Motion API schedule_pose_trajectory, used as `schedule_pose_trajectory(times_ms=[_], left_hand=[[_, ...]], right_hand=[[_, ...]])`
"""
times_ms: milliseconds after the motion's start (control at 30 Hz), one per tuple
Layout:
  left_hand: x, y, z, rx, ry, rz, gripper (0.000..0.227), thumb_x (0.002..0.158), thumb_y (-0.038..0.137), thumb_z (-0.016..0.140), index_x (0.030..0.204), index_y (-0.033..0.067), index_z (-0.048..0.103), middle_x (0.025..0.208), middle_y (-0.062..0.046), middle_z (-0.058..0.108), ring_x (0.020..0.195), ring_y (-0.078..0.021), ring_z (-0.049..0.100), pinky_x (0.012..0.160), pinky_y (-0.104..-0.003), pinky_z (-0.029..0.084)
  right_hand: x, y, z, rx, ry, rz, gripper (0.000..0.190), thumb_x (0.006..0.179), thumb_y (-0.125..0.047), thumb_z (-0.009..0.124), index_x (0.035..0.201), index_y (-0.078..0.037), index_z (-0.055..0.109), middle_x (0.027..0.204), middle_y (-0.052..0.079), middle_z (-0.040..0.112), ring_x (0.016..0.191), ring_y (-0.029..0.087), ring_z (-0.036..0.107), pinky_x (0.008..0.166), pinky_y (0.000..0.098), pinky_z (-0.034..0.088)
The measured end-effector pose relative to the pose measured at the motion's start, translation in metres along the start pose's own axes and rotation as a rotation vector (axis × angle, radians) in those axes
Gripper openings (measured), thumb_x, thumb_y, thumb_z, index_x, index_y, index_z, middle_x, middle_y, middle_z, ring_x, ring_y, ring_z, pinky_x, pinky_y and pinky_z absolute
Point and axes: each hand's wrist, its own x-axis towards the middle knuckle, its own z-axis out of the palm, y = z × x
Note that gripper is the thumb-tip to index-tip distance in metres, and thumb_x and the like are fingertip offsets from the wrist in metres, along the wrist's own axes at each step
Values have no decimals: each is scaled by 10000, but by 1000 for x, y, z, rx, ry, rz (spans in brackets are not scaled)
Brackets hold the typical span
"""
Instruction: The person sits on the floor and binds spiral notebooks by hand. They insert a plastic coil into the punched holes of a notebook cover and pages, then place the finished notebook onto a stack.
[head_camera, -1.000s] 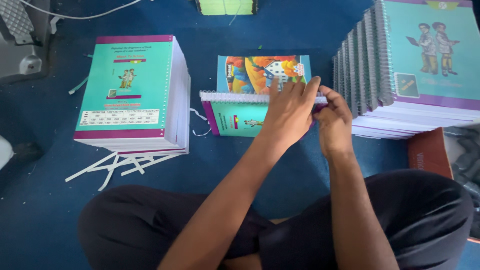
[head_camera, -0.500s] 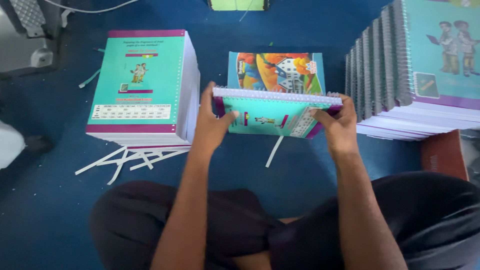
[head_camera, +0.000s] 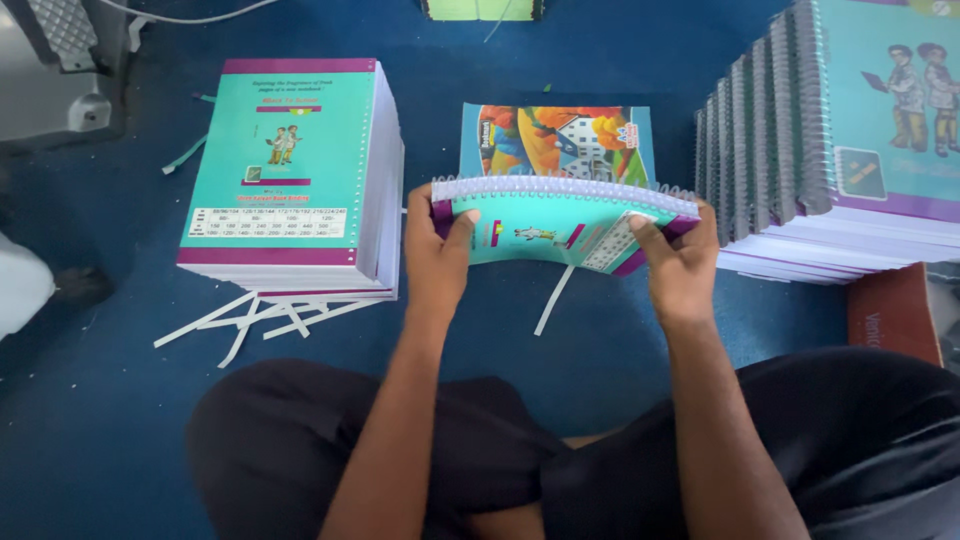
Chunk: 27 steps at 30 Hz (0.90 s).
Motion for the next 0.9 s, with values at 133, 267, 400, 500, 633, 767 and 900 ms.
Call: schedule_pose_trajectory(times_ms=[133,267,400,500,633,767,900], left_hand=[[4,-12,-2,38,-13,-110,359,922,74,682,1241,25,527,1090,-110,668,987,-195,662,912,-335,529],[-3,-21,-2,142,-45,-269,381,928,116,670,1257,52,490,1100,-100,688,1018,-188,683,927,-339,508],[-5,-26,-4,78,-67,-207,390,950,108,673,1278,55,469,1141,-111,666,1054,-206,663,950,-349,505],[-4,-27,-6,108,-65,-222,396,938,105,681,1272,59,473,1126,-109,671,1038,-207,668,944,-350,503],[-5,-34,-5,41,-66,-203,399,930,107,676,1277,58,483,1126,-104,666,1032,-204,664,950,-350,510],[-6,-39,-4,118,26,-33,436,896,84,735,1276,25,531,1168,-129,629,1069,-235,641,965,-373,495],[-30,-23,13,319,338,-47,344,874,102,686,1178,-14,576,1075,-156,630,961,-247,663,878,-371,531]], right_hand=[[5,3,4,-139,-12,156,342,891,5,748,1198,5,598,1088,91,704,970,144,678,885,287,551],[6,4,5,-224,-28,206,339,860,14,750,1172,6,616,1092,112,728,982,174,705,883,307,562],[4,1,3,-211,-68,209,332,861,9,749,1172,9,633,1098,108,736,1007,188,707,900,320,560],[4,-5,3,-241,-63,210,375,824,29,752,1165,-5,599,1087,89,723,1020,179,706,913,324,566],[3,-6,4,-207,-42,183,447,787,33,774,1189,-20,586,1093,69,722,1029,160,693,930,315,553],[4,-4,1,-194,-60,284,380,799,27,784,1160,-6,670,1099,83,750,1010,165,704,934,313,553],[4,3,-6,-161,-59,294,413,764,60,794,1153,-22,681,1088,82,749,983,154,704,919,299,557]])
